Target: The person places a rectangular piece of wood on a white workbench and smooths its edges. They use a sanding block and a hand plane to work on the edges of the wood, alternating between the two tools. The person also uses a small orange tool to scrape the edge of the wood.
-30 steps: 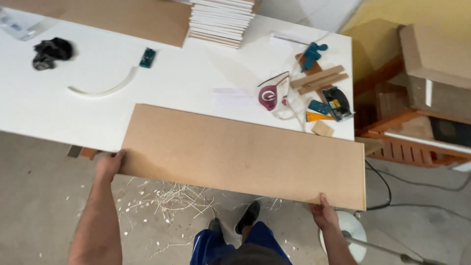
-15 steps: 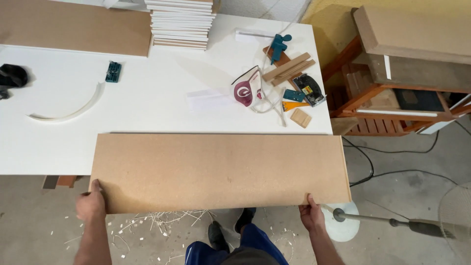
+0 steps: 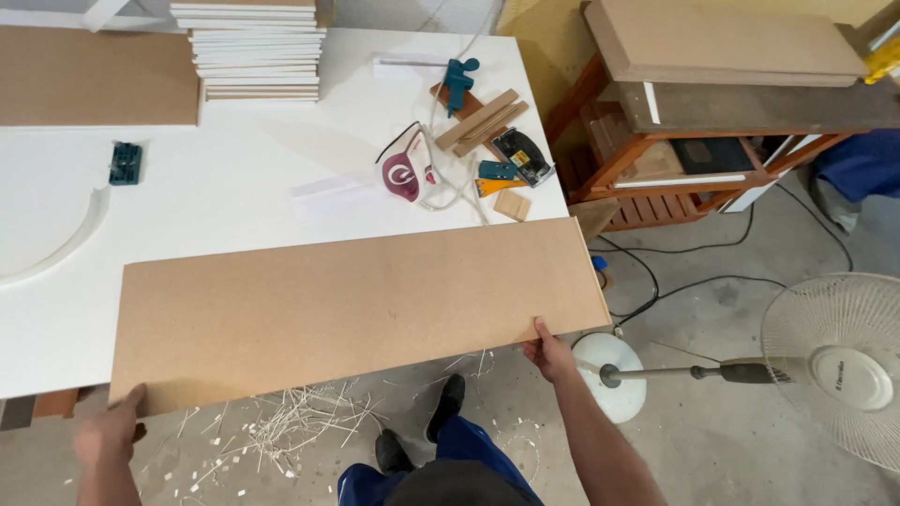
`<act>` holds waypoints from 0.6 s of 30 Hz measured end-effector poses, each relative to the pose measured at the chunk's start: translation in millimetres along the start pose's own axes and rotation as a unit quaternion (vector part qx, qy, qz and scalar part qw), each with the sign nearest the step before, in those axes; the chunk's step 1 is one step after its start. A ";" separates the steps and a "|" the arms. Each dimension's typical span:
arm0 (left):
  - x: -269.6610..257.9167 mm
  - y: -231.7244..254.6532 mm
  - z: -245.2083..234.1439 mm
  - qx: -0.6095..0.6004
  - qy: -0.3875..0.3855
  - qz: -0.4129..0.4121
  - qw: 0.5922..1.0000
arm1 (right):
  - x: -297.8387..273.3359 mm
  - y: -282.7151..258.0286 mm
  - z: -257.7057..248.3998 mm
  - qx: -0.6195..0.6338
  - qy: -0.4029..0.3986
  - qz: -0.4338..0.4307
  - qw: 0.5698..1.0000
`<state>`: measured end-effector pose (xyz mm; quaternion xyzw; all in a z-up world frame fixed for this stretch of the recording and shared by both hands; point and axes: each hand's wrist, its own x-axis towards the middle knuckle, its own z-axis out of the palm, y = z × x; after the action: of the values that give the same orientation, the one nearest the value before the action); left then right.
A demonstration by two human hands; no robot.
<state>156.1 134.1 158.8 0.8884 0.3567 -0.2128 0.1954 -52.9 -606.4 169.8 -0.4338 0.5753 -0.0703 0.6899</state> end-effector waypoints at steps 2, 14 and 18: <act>-8.7 -7.7 15.0 -0.161 0.031 -0.011 0.986 | -1.8 2.6 4.2 -0.002 0.019 -0.010 1.000; -83.4 25.9 23.3 -0.205 0.164 0.097 0.960 | -86.1 -74.7 11.4 -0.394 -0.103 0.044 0.912; -61.2 -9.7 96.5 -0.163 0.245 0.054 0.954 | -49.3 -85.6 3.0 -0.539 -0.311 0.041 0.782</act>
<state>86.0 58.7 108.2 0.8873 0.3747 0.0829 0.2557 -32.1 -628.0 263.9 -0.7093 0.2911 0.4186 0.4867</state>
